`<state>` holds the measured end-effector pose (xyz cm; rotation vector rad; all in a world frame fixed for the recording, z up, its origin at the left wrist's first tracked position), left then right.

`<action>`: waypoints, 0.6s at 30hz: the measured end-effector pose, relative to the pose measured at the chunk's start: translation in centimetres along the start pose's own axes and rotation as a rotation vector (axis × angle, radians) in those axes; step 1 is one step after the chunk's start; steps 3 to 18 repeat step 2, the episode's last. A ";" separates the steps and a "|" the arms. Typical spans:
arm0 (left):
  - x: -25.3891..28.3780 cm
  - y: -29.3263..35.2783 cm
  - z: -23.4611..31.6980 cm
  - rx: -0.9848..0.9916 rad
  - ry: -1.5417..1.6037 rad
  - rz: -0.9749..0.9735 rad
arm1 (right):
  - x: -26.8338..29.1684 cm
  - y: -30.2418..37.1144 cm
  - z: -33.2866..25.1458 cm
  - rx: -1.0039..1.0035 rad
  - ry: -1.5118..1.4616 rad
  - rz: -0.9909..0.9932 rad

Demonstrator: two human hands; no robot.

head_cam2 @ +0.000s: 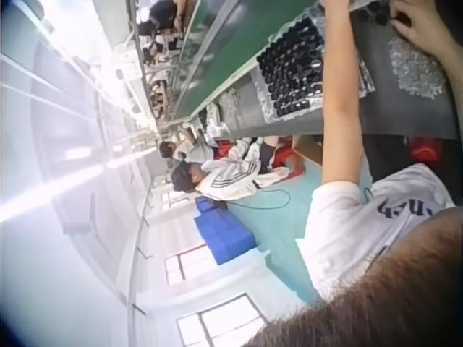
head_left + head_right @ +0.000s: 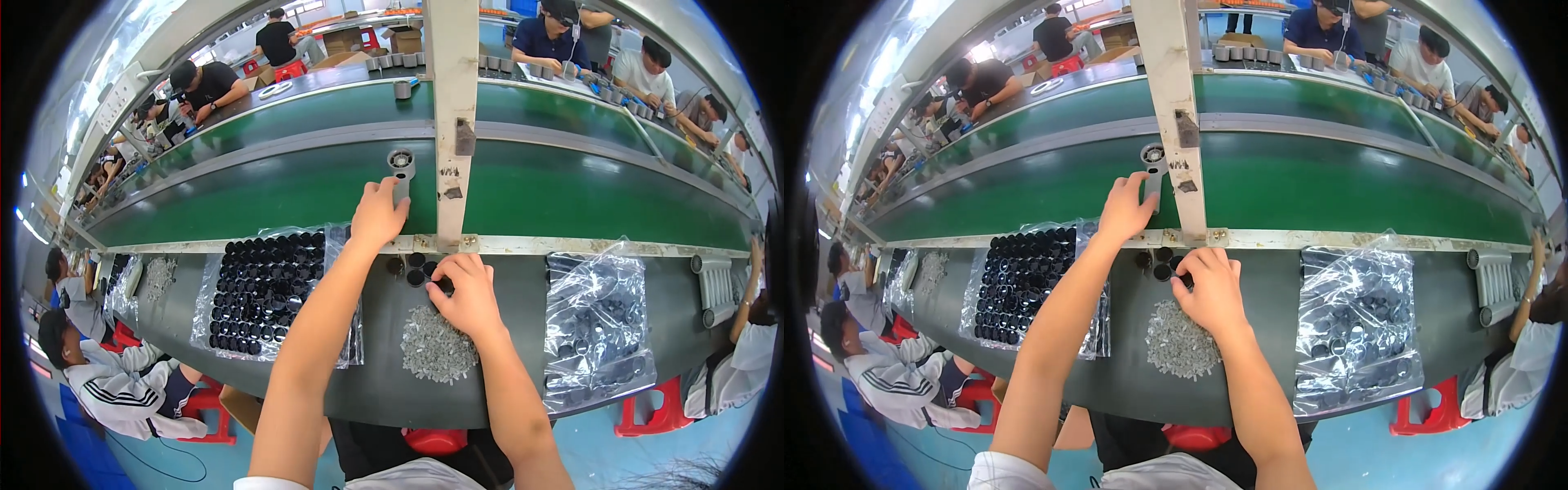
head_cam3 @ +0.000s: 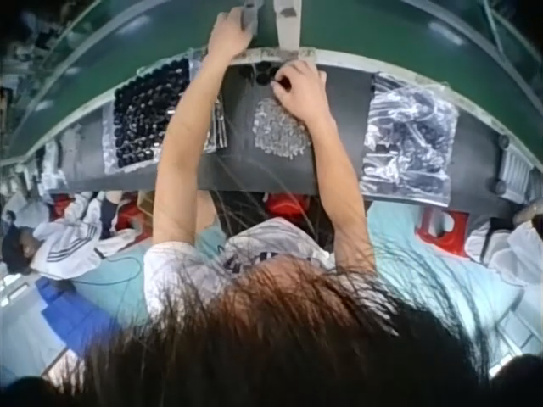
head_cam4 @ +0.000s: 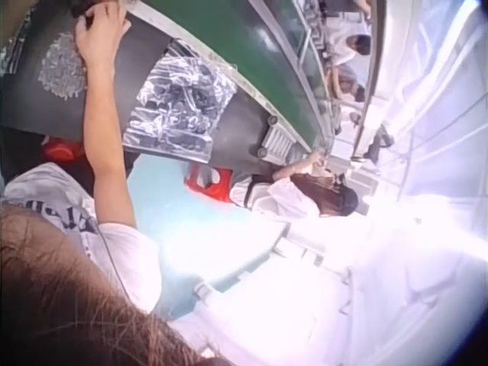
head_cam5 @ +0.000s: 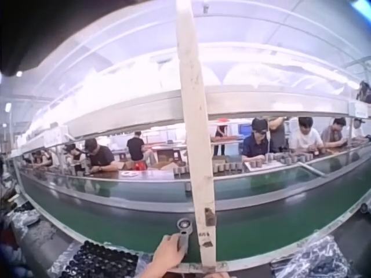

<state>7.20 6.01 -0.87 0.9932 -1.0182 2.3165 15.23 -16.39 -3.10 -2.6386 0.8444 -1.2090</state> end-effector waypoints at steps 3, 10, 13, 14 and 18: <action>-1.7 -1.0 -1.1 0.183 -0.123 -0.108 | -0.2 -0.1 0.4 -0.015 -0.005 0.005; -1.7 -1.0 -1.1 0.183 -0.123 -0.108 | -0.2 -0.1 0.4 -0.015 -0.005 0.005; -1.7 -1.0 -1.1 0.183 -0.123 -0.108 | -0.2 -0.1 0.4 -0.015 -0.005 0.005; -1.7 -1.0 -1.1 0.183 -0.123 -0.108 | -0.2 -0.1 0.4 -0.015 -0.005 0.005; -1.7 -1.0 -1.1 0.183 -0.123 -0.108 | -0.2 -0.1 0.4 -0.015 -0.005 0.005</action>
Point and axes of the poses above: each hand's wrist, its own y-axis away from the middle knuckle, its own x-axis out of the back of the hand, z = x × y, the point moved 7 cm from there along -y, towards the middle knuckle, and after that the axes turned 7 degrees about -x, right-handed, at the moved point
